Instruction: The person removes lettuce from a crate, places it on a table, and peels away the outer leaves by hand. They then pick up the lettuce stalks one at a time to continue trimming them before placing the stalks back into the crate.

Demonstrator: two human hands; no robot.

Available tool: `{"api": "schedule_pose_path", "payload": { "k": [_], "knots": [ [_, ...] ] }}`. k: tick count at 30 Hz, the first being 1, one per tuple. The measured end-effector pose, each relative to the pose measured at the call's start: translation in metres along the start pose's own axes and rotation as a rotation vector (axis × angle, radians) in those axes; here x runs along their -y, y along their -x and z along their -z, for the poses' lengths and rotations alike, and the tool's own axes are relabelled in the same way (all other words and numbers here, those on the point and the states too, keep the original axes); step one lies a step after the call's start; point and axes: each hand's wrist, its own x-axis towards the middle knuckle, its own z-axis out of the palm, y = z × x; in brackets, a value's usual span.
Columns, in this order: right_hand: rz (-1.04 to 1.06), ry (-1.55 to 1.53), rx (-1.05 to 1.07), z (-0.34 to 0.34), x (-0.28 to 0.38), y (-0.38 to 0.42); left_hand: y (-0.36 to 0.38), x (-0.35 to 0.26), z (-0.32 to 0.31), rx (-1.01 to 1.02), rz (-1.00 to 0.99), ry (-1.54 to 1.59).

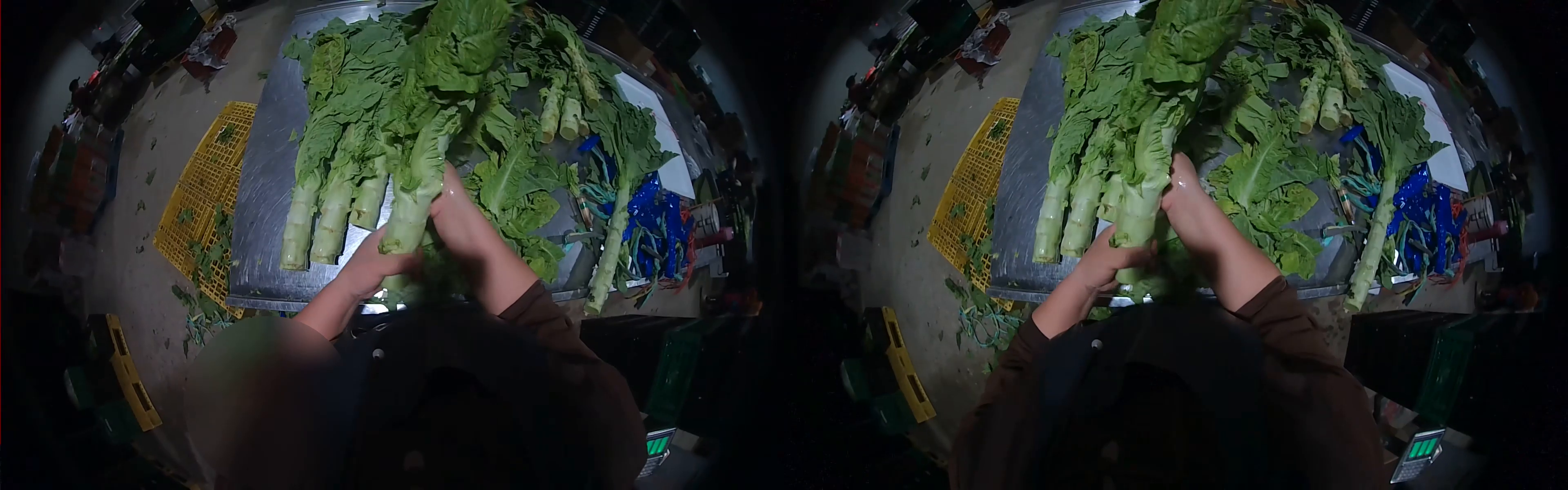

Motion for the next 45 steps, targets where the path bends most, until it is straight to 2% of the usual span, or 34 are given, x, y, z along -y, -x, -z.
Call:
{"api": "schedule_pose_path", "payload": {
  "k": [1,2,3,4,6,8,9,11,15,17,18,20,21,22,24,25,27,28,31,32,34,36,38,40,43,45],
  "knots": [
    [-0.06,0.034,0.084,0.013,-0.004,-0.004,0.005,-0.003,-0.006,0.176,0.103,0.301],
    [-0.089,0.116,0.32,0.032,-0.004,-0.009,0.009,-0.006,-0.01,0.351,0.206,0.605],
    [-0.087,0.113,0.317,0.046,-0.007,-0.019,0.011,-0.007,-0.011,0.44,0.194,0.676],
    [0.013,0.174,0.233,0.048,-0.004,-0.026,0.01,-0.007,-0.01,0.446,0.197,0.672],
    [0.212,0.296,0.063,0.051,0.004,-0.04,0.008,-0.005,-0.008,0.657,0.211,0.898],
    [0.409,0.416,-0.105,0.047,0.011,-0.046,0.009,-0.008,-0.008,0.693,0.202,0.898],
    [0.413,0.415,-0.104,0.052,0.018,-0.041,0.009,-0.009,-0.008,0.727,0.193,0.901],
    [0.006,-0.293,-0.004,0.049,0.041,-0.007,0.009,-0.01,-0.007,0.775,0.207,0.937],
    [-0.101,-0.296,0.083,0.012,0.034,0.038,0.002,-0.011,-0.009,0.884,0.249,1.054],
    [-0.117,-0.283,0.577,-0.005,0.035,0.046,-0.002,-0.004,-0.011,0.927,0.283,1.116],
    [-0.102,-0.282,0.574,-0.001,0.034,0.04,-0.005,-0.001,-0.01,0.952,0.312,1.184],
    [0.008,-0.295,0.437,-0.012,0.033,0.035,-0.016,0.001,-0.003,0.959,0.293,1.109],
    [0.172,-0.006,0.189,-0.013,0.034,0.043,-0.018,0.002,0.001,0.956,0.264,1.039],
    [0.177,-0.01,0.186,-0.011,0.035,0.041,-0.015,-0.004,0.004,0.959,0.271,1.037],
    [0.226,-0.023,-0.072,-0.006,0.041,0.034,-0.008,-0.023,0.007,0.294,0.319,0.658],
    [0.273,0.121,-0.173,-0.011,0.042,0.034,-0.005,-0.026,0.004,0.294,0.325,0.656],
    [0.254,0.109,-0.15,-0.009,0.031,0.03,-0.002,-0.028,-0.006,0.05,0.213,0.059],
    [0.238,0.104,-0.121,-0.009,0.027,0.029,-0.01,-0.007,-0.006,0.011,0.126,-0.052],
    [0.198,0.138,-0.198,-0.041,0.038,0.064,-0.01,0.007,-0.006,0.028,0.157,0.033],
    [0.29,0.384,-0.095,-0.046,0.041,0.076,-0.01,0.01,-0.006,0.029,0.157,0.03],
    [0.316,0.488,-0.056,-0.034,0.037,0.072,-0.007,0.015,-0.006,0.092,0.193,0.252],
    [0.349,0.593,-0.009,-0.022,0.03,0.053,-0.005,0.011,-0.009,0.072,0.19,0.31],
    [0.068,0.013,-0.262,-0.019,0.024,0.028,-0.006,0.01,-0.011,0.051,0.191,0.367],
    [0.06,-0.072,-0.287,-0.016,0.025,0.025,-0.009,0.013,-0.015,-0.047,0.138,0.424],
    [0.058,-0.212,-0.33,-0.006,0.02,0.014,-0.011,0.007,-0.02,-0.052,0.133,0.548],
    [0.134,-0.203,-0.192,0.016,0.013,0.0,-0.01,0.008,-0.015,-0.017,0.13,0.547]
  ]
}}
